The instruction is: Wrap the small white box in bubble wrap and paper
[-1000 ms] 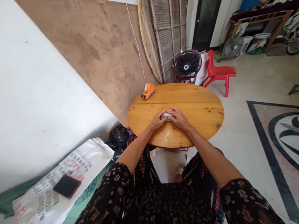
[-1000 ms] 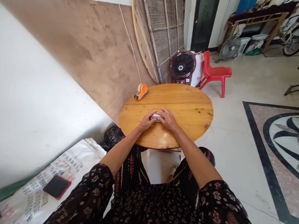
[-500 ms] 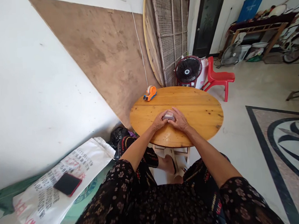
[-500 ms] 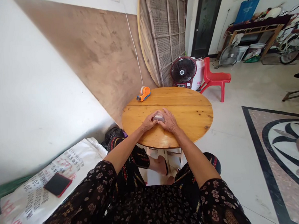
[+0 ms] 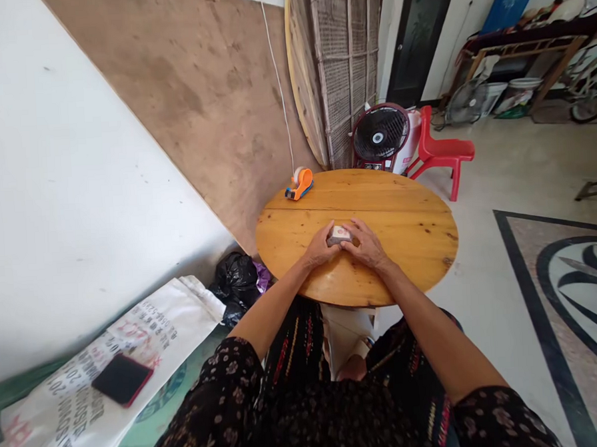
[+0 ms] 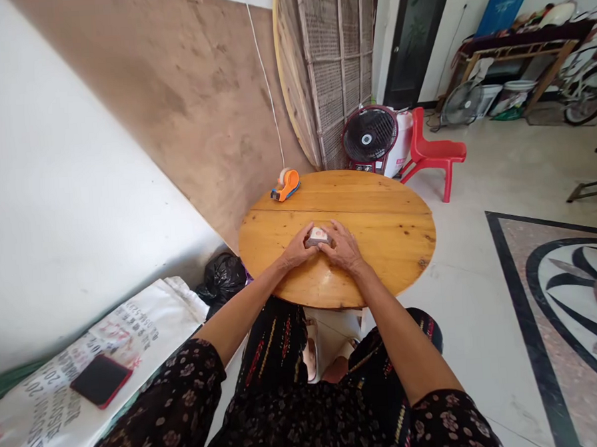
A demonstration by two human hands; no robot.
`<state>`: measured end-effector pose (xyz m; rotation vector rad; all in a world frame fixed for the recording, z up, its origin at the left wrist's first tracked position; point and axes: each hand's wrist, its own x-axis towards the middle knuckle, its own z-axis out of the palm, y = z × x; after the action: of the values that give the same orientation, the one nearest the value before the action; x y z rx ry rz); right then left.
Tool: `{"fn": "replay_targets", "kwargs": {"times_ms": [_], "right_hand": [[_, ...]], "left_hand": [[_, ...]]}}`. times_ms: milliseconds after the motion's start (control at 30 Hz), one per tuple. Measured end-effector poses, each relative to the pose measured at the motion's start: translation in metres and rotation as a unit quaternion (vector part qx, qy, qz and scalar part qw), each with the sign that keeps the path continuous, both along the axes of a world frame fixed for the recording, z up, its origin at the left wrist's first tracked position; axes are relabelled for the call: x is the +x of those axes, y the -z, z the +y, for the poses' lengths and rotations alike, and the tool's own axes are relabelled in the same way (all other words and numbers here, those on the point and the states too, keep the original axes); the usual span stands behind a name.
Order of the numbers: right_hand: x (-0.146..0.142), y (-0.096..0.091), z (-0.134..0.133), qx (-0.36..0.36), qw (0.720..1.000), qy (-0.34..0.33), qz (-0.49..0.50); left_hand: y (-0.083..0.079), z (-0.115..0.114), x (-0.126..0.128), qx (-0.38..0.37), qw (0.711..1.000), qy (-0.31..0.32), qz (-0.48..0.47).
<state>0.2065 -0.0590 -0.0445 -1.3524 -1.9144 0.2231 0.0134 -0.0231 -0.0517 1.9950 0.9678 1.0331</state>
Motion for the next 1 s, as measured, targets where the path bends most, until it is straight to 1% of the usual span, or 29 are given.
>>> {"fn": "replay_targets", "kwargs": {"times_ms": [133, 233, 467, 600, 700, 767, 900, 967, 1000], "right_hand": [[-0.003, -0.005, -0.006, 0.029, 0.997, 0.014, -0.064], [-0.005, -0.010, -0.008, 0.040, 0.995, 0.024, -0.085], [-0.009, -0.017, -0.013, 0.056, 0.993, 0.018, -0.099], [-0.010, -0.022, -0.011, 0.057, 0.992, 0.018, -0.112], [-0.010, -0.019, -0.009, 0.053, 0.993, 0.007, -0.103], [-0.009, -0.015, -0.008, 0.038, 0.996, 0.005, -0.084], [-0.001, -0.012, -0.008, 0.000, 0.997, -0.035, -0.067], [0.008, -0.015, -0.003, 0.006, 0.996, -0.048, -0.079], [0.013, -0.017, 0.001, 0.014, 0.995, -0.042, -0.087]], "left_hand": [[-0.001, -0.002, -0.001, 0.007, 1.000, -0.004, -0.001], [-0.002, -0.002, -0.002, 0.022, 1.000, -0.012, 0.008], [-0.003, -0.004, 0.001, 0.032, 0.998, -0.039, 0.043], [-0.007, -0.007, 0.000, 0.038, 0.995, -0.046, 0.076], [-0.012, -0.011, -0.003, 0.032, 0.995, -0.040, 0.083], [-0.013, -0.011, -0.005, 0.021, 0.996, -0.039, 0.080], [-0.011, -0.003, -0.001, -0.013, 0.999, -0.022, 0.047], [-0.012, 0.008, 0.008, -0.019, 1.000, -0.003, 0.021], [-0.013, 0.014, 0.014, -0.019, 1.000, 0.006, 0.009]]}}
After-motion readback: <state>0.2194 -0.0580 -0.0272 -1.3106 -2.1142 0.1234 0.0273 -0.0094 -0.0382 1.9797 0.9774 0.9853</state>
